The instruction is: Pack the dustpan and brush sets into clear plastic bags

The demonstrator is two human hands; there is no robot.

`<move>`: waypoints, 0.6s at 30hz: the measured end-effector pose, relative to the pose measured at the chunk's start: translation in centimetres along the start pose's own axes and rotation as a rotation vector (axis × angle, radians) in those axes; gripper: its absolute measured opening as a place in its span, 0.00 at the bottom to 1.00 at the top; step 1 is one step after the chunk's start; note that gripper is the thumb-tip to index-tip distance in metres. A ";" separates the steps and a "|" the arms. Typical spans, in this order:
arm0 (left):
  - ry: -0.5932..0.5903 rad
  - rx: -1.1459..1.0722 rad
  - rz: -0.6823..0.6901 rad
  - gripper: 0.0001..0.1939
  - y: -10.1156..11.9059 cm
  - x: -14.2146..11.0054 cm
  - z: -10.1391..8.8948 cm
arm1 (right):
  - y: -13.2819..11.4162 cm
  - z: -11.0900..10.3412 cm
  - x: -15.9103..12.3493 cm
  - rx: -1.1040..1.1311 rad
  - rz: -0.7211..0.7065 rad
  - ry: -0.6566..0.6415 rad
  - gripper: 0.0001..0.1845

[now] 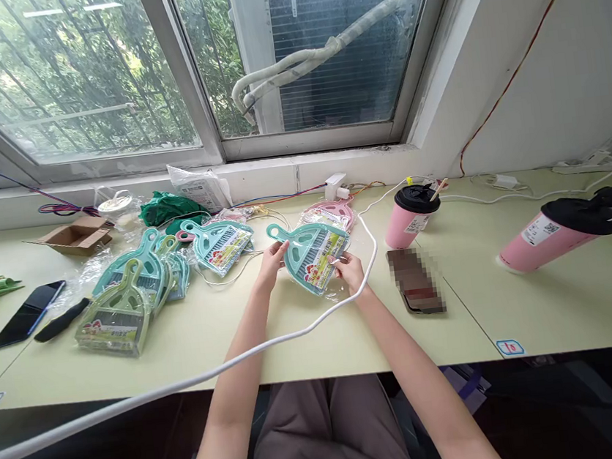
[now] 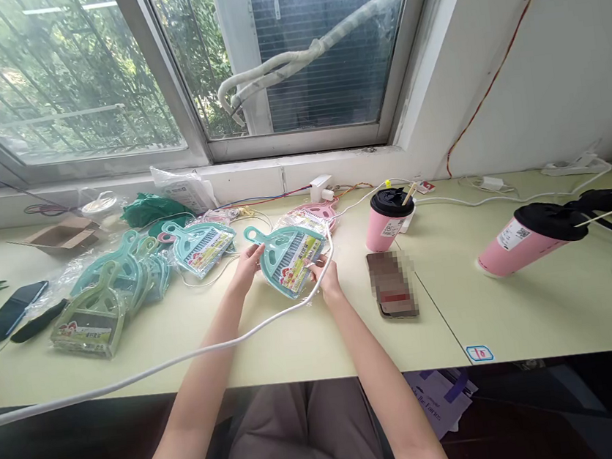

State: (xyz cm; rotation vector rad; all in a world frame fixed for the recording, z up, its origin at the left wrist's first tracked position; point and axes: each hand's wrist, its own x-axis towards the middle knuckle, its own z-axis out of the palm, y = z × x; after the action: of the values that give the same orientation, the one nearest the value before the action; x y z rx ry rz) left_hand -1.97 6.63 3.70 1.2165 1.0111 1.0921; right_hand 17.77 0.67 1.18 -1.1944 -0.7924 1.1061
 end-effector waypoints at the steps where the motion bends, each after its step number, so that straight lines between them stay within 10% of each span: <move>1: -0.014 -0.008 -0.003 0.25 0.0 0.0 -0.3 | 0.0 0.0 0.0 -0.002 0.001 -0.002 0.19; 18: 0.297 -0.219 0.047 0.29 -0.5 1.9 -5.7 | -0.9 -1.3 0.3 0.048 0.059 0.031 0.23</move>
State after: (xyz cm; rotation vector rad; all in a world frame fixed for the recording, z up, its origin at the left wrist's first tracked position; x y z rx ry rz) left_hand -7.09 9.55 2.71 0.9222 1.0569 1.4106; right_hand 19.29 0.56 1.75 -1.1980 -0.7067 1.1461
